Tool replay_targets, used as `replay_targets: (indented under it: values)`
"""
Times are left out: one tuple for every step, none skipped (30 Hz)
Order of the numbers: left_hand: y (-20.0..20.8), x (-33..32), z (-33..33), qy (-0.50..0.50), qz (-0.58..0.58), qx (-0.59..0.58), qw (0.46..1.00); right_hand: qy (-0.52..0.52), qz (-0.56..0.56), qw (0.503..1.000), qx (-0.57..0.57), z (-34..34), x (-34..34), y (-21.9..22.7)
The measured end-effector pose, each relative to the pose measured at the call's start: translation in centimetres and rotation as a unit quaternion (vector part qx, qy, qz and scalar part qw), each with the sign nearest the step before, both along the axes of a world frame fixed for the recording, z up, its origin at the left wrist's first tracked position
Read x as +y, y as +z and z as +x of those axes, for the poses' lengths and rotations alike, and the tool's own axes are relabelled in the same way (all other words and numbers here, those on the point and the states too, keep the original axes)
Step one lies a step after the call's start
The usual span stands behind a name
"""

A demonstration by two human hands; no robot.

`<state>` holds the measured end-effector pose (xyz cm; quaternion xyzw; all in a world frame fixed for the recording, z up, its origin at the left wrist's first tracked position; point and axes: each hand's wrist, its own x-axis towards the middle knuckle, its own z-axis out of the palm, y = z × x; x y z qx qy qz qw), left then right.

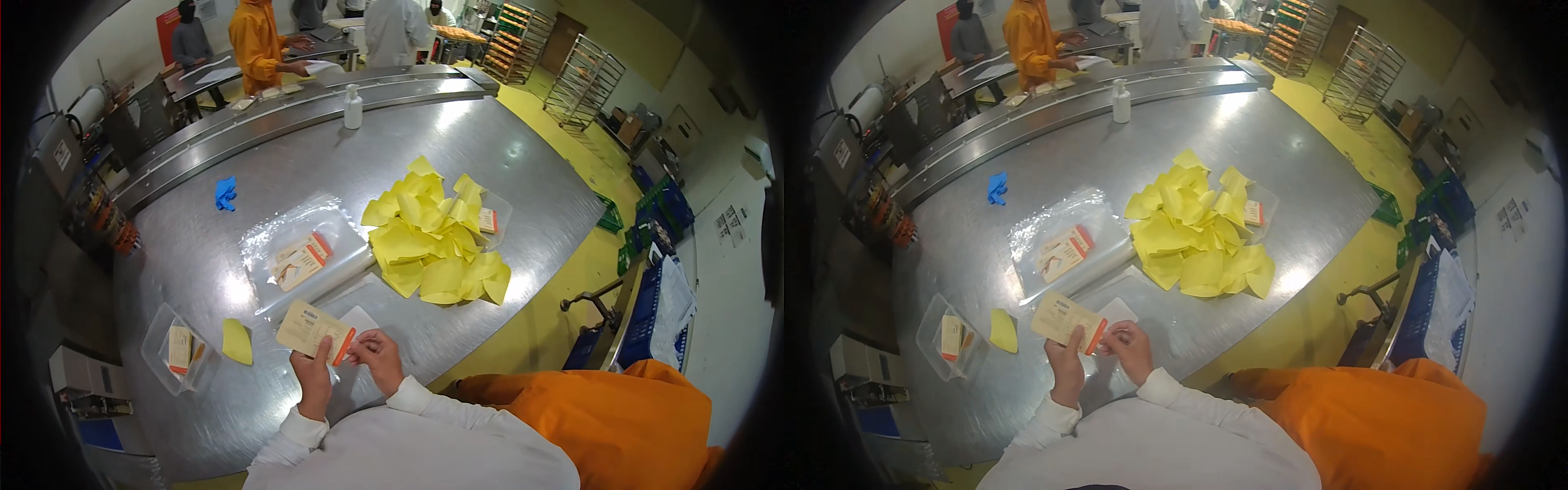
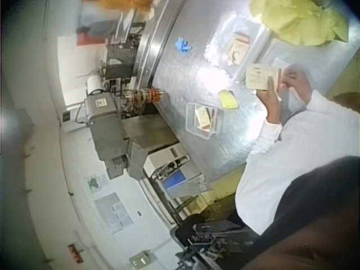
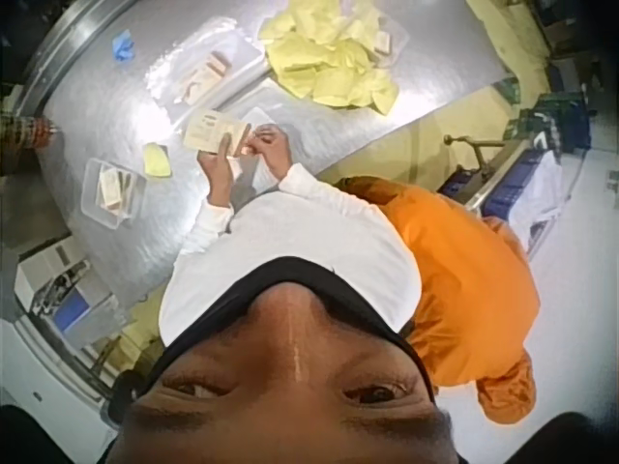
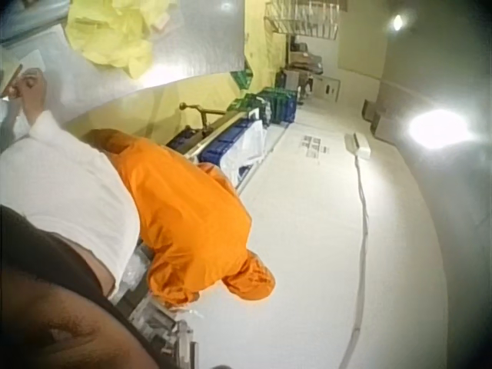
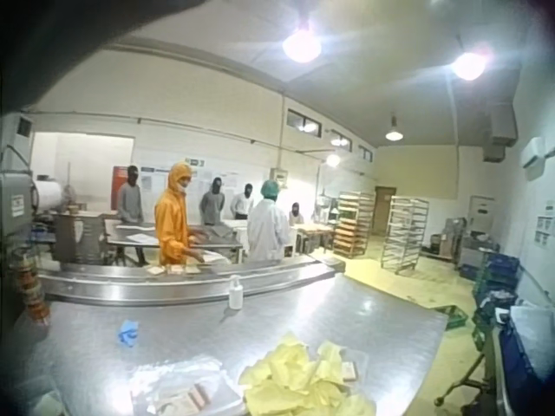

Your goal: The person places small rectangular boxes onto a clear plastic sheet on a stainless steel table, folds the sheet over the boxes, and seals the package. The person handles the boxes and plastic sheet by hand, while a colleague in an orange suit works nearby.

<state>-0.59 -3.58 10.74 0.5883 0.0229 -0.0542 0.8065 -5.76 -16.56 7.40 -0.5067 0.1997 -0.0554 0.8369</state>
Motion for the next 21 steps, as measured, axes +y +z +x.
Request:
replay_targets:
  values:
    - [-0.1,0.1,0.1,0.013,-0.009,0.005,1.0,-0.012,0.006,1.0,-0.005,0.0,-0.1,0.4]
    - [-0.2,0.4,0.2,0.006,-0.002,0.008,1.0,-0.023,0.012,1.0,-0.01,0.0,-0.2,0.6]
    - [-0.4,0.5,0.2,-0.004,0.004,0.011,1.0,-0.008,0.0,1.0,-0.008,0.0,-0.4,0.3]
    - [-0.5,0.7,0.2,-0.013,0.01,0.015,1.0,0.003,-0.007,1.0,-0.006,0.1,-0.6,0.1]
    - [-0.5,0.9,0.2,-0.02,0.022,0.013,0.999,0.013,-0.013,1.0,-0.006,0.1,-0.7,0.0]
    - [-0.5,1.0,0.2,-0.027,0.033,0.011,0.999,0.023,-0.019,1.0,-0.005,0.1,-0.8,0.0]
    - [-0.5,1.1,0.2,-0.035,0.046,0.009,0.998,0.018,-0.015,1.0,-0.006,0.2,-0.6,-0.1]
    - [-0.5,1.3,0.1,-0.03,0.043,0.009,0.999,0.013,-0.011,1.0,-0.007,0.1,-0.4,-0.2]
    - [-0.6,1.2,0.1,-0.026,0.038,0.01,0.999,0.008,-0.009,1.0,-0.007,0.2,-0.4,-0.2]
    - [-0.7,1.2,0.0,-0.023,0.034,0.011,0.999,0.004,-0.009,1.0,-0.004,0.2,-0.3,-0.1]
    - [-0.6,1.2,-0.1,-0.021,0.03,0.01,0.999,-0.001,-0.01,1.0,-0.002,0.2,-0.2,0.1]
    - [-0.6,1.1,-0.2,-0.02,0.026,0.01,0.999,-0.006,-0.01,1.0,0.002,0.2,-0.1,0.3]
    - [-0.5,1.1,-0.3,-0.02,0.021,0.01,1.0,-0.004,-0.018,1.0,0.005,0.2,-0.1,0.4]
    - [-0.3,1.1,-0.4,-0.034,0.029,0.008,0.999,-0.003,-0.026,1.0,0.008,0.3,-0.1,0.5]
    - [-0.1,1.1,-0.5,-0.048,0.038,0.005,0.998,-0.001,-0.032,0.999,0.011,0.3,0.0,0.6]
    - [0.0,1.0,-0.6,-0.063,0.047,0.003,0.997,0.012,-0.044,0.999,0.007,0.2,0.0,0.6]
    - [-0.3,0.8,-0.6,-0.056,0.028,0.012,0.998,0.024,-0.056,0.998,0.003,0.2,0.1,0.6]
    - [-0.6,0.5,-0.5,-0.049,0.008,0.021,0.999,0.036,-0.069,0.997,-0.001,0.2,0.2,0.6]
    - [-0.8,0.3,-0.5,-0.043,-0.012,0.03,0.999,0.046,-0.058,0.997,-0.001,0.2,0.1,0.6]
    - [-0.9,0.3,-0.6,-0.043,-0.023,0.031,0.998,0.057,-0.048,0.997,-0.001,0.2,-0.1,0.7]
    - [-0.3,0.4,-0.6,-0.044,-0.034,0.033,0.998,0.066,-0.037,0.997,-0.001,0.2,-0.3,0.7]
